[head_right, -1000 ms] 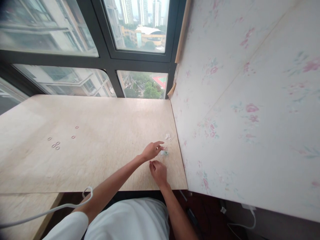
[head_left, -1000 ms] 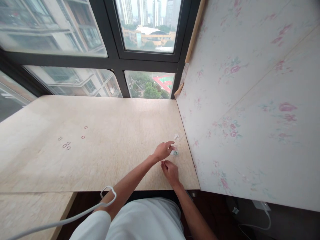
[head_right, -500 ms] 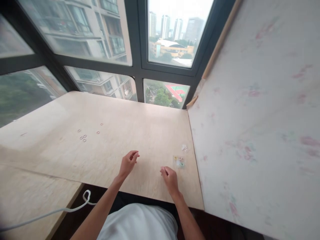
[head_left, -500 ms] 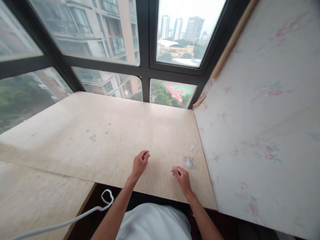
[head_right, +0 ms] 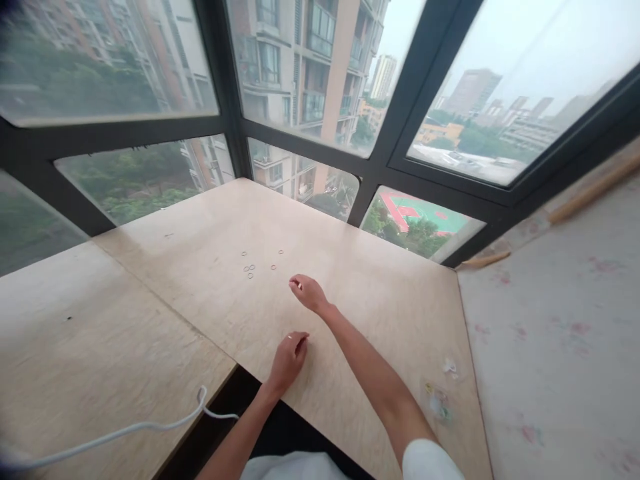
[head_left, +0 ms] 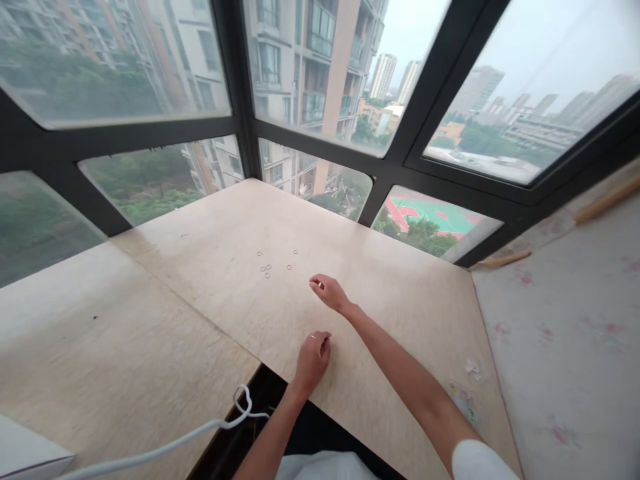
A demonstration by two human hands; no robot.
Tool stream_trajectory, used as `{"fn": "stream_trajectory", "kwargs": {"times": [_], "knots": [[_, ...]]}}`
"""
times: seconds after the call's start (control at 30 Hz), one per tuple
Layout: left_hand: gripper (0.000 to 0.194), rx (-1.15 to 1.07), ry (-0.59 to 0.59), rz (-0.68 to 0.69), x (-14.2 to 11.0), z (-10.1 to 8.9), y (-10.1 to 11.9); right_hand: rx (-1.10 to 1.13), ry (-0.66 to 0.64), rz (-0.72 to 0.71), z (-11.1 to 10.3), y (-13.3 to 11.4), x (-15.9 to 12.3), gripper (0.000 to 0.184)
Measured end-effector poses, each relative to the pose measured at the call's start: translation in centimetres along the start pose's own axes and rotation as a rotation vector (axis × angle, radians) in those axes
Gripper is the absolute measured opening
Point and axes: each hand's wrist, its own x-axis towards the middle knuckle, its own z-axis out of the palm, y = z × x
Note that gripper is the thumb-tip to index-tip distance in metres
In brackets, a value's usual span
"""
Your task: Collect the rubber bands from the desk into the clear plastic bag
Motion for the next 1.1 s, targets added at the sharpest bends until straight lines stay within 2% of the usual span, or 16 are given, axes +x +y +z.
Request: {"fn": "stream_trajectory", "kwargs": {"times": [0.1, 0.2, 0.3, 0.4, 0.57, 0.8, 0.97, 1.1], "knots": [[0.02, -0.019, -0.02, -0.01, -0.1, 0.0, 0.0, -0.096, -0.125, -0.051, 3.2, -1.8, 6.9, 0.023], [0.021, -0.037, -0.042, -0.038, -0.1, -0.1, 0.2, -0.209, -0.227, -0.073, 6.4, -3.6, 12.4, 0.029], [0.021, -0.057, -0.044, -0.083, -0.1, -0.3, 0.4, -0.329, -0.302, -0.069, 9.0, -4.8, 16.3, 0.03], [0.021, -0.062, -0.04, -0.14, 0.0, -0.4, 0.6, -0.442, -0.354, -0.057, 10.7, -5.2, 18.8, 0.029], [0.02, -0.058, -0.026, -0.189, 0.3, -0.3, 0.7, -0.59, -0.421, -0.114, 11.9, -5.0, 20.9, 0.032], [0.021, -0.097, -0.013, -0.212, 0.4, -0.2, 0.8, -0.691, -0.525, -0.264, 11.6, -4.7, 22.0, 0.031], [0.02, -0.086, -0.021, -0.194, 0.4, -0.3, 0.9, -0.648, -0.515, -0.228, 11.1, -3.9, 21.1, 0.032], [0.02, -0.054, -0.039, -0.194, 0.5, -0.4, 1.0, -0.526, -0.456, -0.147, 10.1, -3.1, 19.5, 0.033]]}}
